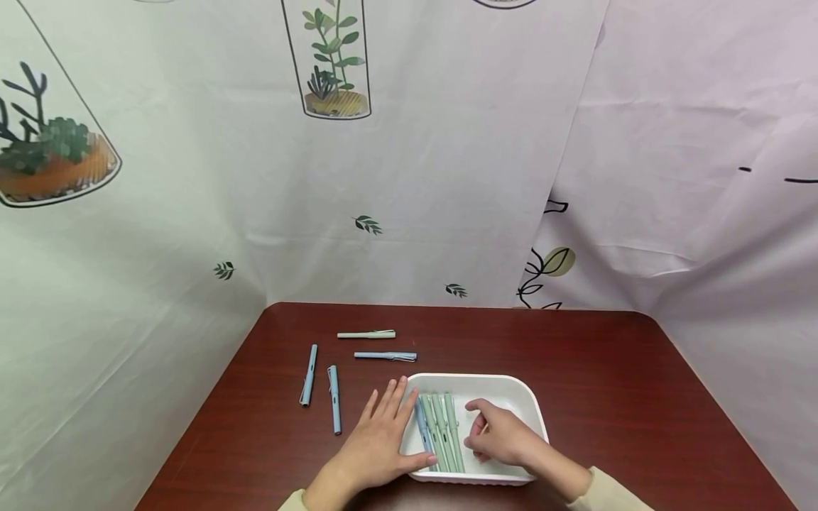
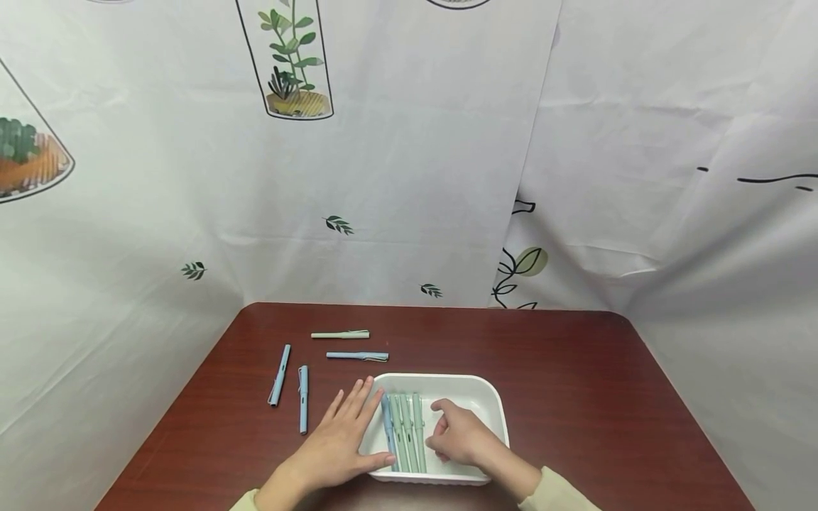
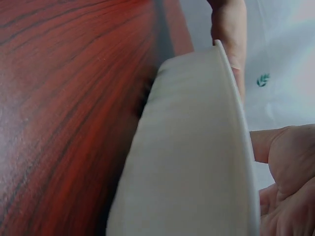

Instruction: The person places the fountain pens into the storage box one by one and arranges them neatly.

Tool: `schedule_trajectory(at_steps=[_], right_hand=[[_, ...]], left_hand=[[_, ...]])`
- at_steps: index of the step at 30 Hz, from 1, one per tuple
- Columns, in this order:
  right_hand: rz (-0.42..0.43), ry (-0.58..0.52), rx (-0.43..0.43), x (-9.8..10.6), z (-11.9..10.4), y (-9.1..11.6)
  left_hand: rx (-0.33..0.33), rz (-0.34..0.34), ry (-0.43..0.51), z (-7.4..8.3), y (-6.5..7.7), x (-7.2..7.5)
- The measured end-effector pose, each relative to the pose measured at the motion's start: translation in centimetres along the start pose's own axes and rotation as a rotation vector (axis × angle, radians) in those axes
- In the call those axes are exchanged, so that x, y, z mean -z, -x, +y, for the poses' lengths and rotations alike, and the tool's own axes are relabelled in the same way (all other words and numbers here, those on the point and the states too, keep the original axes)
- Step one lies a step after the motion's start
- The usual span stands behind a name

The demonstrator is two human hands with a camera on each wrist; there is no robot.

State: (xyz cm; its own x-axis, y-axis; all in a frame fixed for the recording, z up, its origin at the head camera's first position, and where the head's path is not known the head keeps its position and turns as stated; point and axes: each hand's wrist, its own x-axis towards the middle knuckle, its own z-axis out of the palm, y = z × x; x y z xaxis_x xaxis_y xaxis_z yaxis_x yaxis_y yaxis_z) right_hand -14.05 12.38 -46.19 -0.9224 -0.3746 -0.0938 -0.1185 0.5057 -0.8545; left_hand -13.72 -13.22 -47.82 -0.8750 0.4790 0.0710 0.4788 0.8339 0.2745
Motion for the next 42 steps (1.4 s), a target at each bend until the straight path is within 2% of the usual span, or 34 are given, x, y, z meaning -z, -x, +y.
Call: schedule_trajectory(at_steps=[11,17,23,26,32,37,42], right_hand=[[0.168,0.179,0.053,1.9,-0.2,1.3],[0.233,0.15,0.093,2.6,-0.4,2.3],[0.292,0.151,0.217,3.0,0.0,2.9],[0.342,0.205,0.271,3.0,0.3,3.2],[0.441,0.364,0.289,3.5,0.6,4.0],[0.523,0.513,0.345,4.1,1.4,4.5],[0.536,0.556,0.358,4.3,2.6,4.9]], left_hand=[[0.011,-0.012,0.009,0.1,-0.1,0.1],[0.014,-0.013,0.008,0.2,0.0,0.2],[0.014,-0.013,0.01,0.3,0.0,0.3],[0.011,-0.008,0.005,0.3,0.0,0.3],[0.011,-0.013,0.005,0.3,-0.1,0.3],[0.017,-0.022,0.006,0.3,-0.1,0.4],[0.016,-0.025,0.008,0.3,-0.2,0.4]])
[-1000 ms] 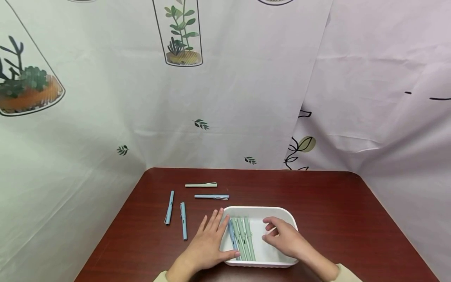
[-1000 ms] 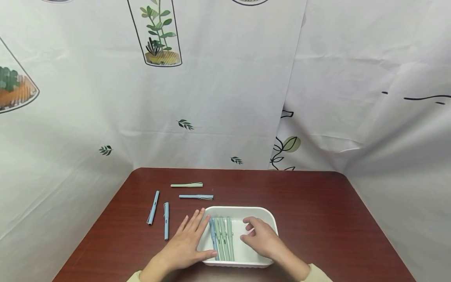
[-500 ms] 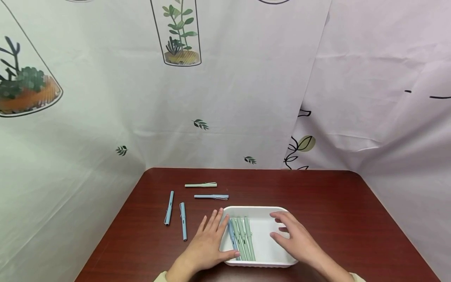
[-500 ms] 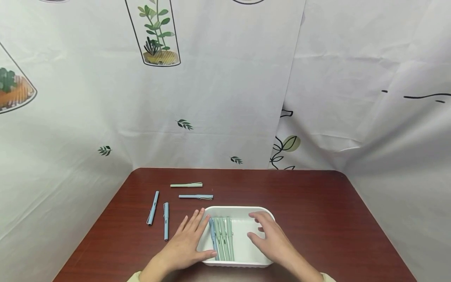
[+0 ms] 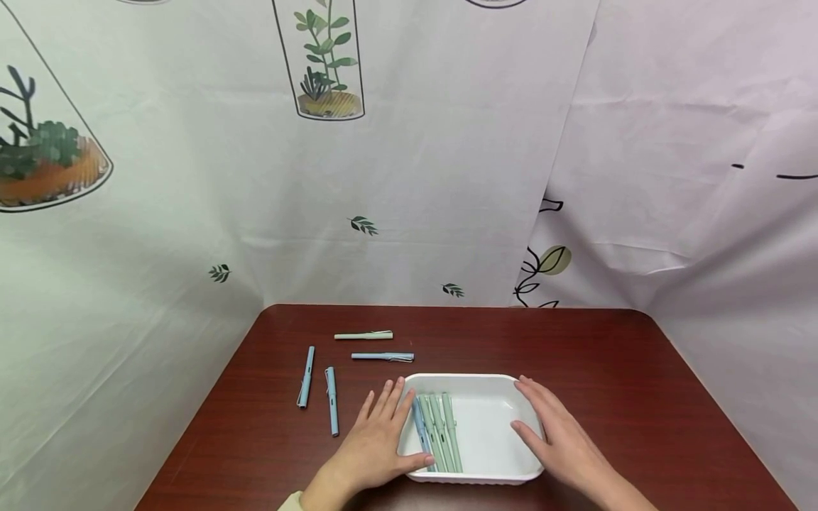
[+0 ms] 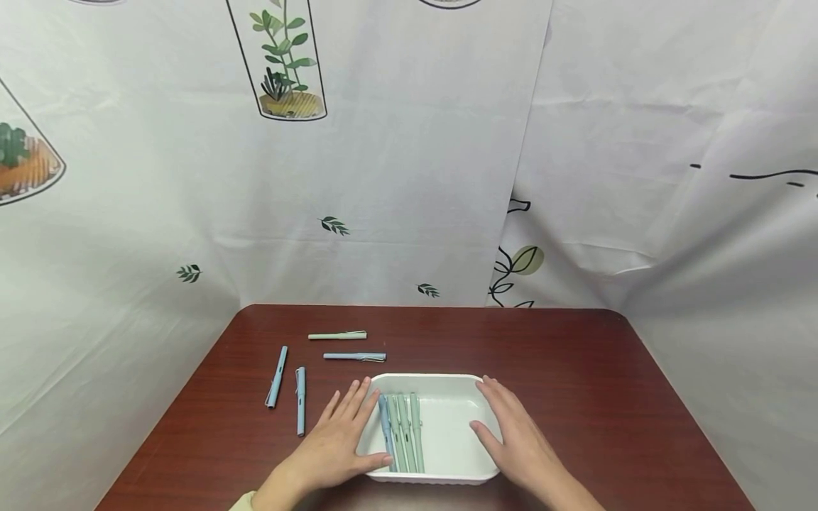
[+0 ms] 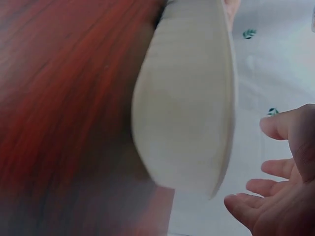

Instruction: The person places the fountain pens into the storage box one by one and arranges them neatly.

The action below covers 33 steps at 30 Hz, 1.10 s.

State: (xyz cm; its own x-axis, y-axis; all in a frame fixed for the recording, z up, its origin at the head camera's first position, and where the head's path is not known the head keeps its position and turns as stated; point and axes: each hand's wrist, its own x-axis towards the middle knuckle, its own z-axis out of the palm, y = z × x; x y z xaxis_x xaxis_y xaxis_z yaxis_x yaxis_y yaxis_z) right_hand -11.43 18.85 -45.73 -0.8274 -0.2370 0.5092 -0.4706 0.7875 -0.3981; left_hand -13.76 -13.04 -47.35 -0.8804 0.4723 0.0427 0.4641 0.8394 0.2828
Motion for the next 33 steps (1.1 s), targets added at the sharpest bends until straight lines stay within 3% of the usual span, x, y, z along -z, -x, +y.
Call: schedule_trajectory(at_steps=[24,33], right_hand=[[-0.092,0.219,0.079,-1.4,1.9,2.6],[-0.17,0.245,0.053,-1.2,2.0,2.8]], left_hand=[[0.0,0.0,0.009,-0.1,0.1,-0.1],[-0.006,0.006,0.0,-0.1,0.1,-0.1]])
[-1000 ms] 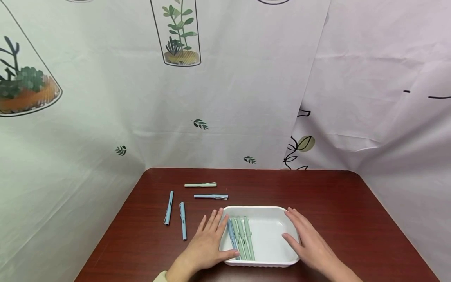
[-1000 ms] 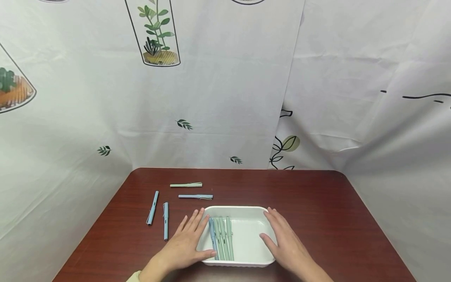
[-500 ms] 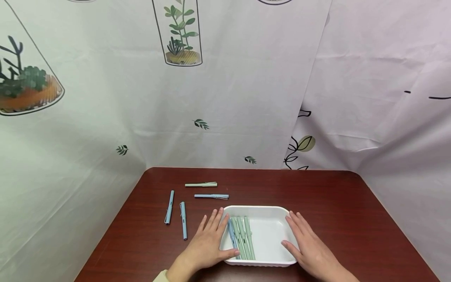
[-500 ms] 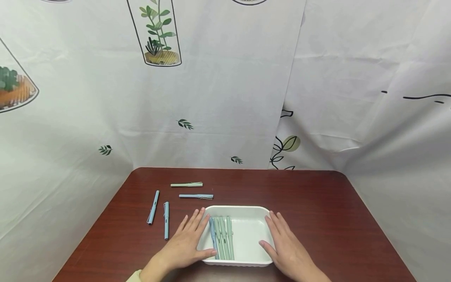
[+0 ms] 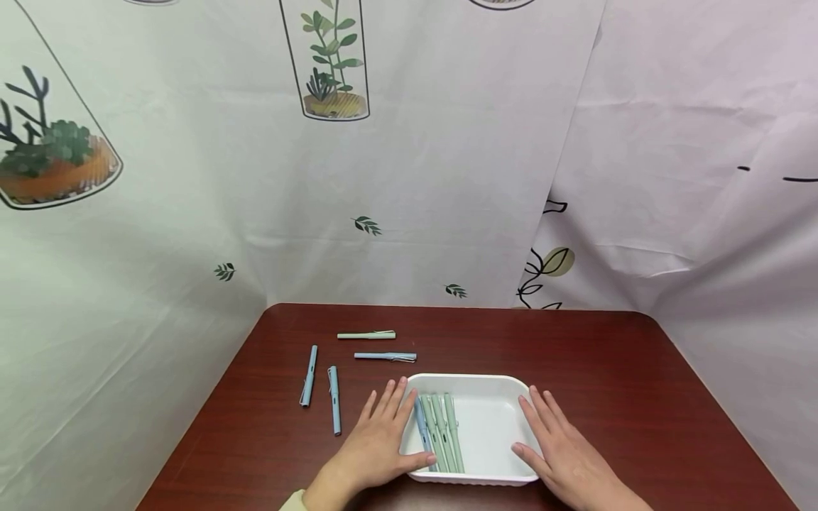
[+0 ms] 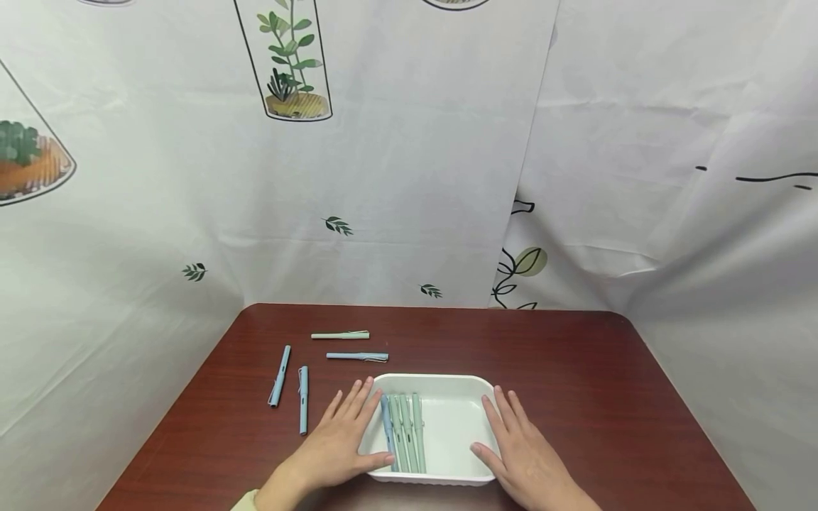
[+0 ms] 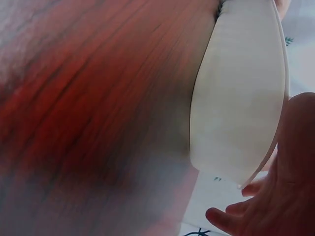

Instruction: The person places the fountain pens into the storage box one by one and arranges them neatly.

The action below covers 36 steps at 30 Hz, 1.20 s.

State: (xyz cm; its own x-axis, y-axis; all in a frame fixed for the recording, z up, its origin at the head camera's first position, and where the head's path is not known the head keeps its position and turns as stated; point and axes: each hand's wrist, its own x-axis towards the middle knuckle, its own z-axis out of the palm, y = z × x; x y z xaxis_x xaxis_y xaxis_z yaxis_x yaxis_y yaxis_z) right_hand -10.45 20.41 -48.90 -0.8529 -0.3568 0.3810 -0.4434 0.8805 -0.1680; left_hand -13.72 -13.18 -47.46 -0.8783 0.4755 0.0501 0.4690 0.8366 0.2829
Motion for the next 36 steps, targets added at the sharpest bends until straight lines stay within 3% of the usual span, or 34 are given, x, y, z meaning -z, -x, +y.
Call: schedule_trajectory(at_steps=[6,22,30,36], right_hand=[[-0.061,-0.002,-0.014,0.2,0.1,-0.1],[-0.073,-0.015,-0.018,0.1,0.2,0.0],[-0.092,-0.019,-0.022,0.2,0.3,-0.1],[-0.093,-0.018,-0.024,0.2,0.3,-0.1]], left_hand=[[0.003,0.002,-0.008,0.0,0.0,0.0],[-0.003,-0.013,0.024,-0.4,0.0,0.7],[0.014,0.106,0.026,-2.4,0.3,2.2],[0.054,0.246,-0.016,-4.4,0.4,3.7]])
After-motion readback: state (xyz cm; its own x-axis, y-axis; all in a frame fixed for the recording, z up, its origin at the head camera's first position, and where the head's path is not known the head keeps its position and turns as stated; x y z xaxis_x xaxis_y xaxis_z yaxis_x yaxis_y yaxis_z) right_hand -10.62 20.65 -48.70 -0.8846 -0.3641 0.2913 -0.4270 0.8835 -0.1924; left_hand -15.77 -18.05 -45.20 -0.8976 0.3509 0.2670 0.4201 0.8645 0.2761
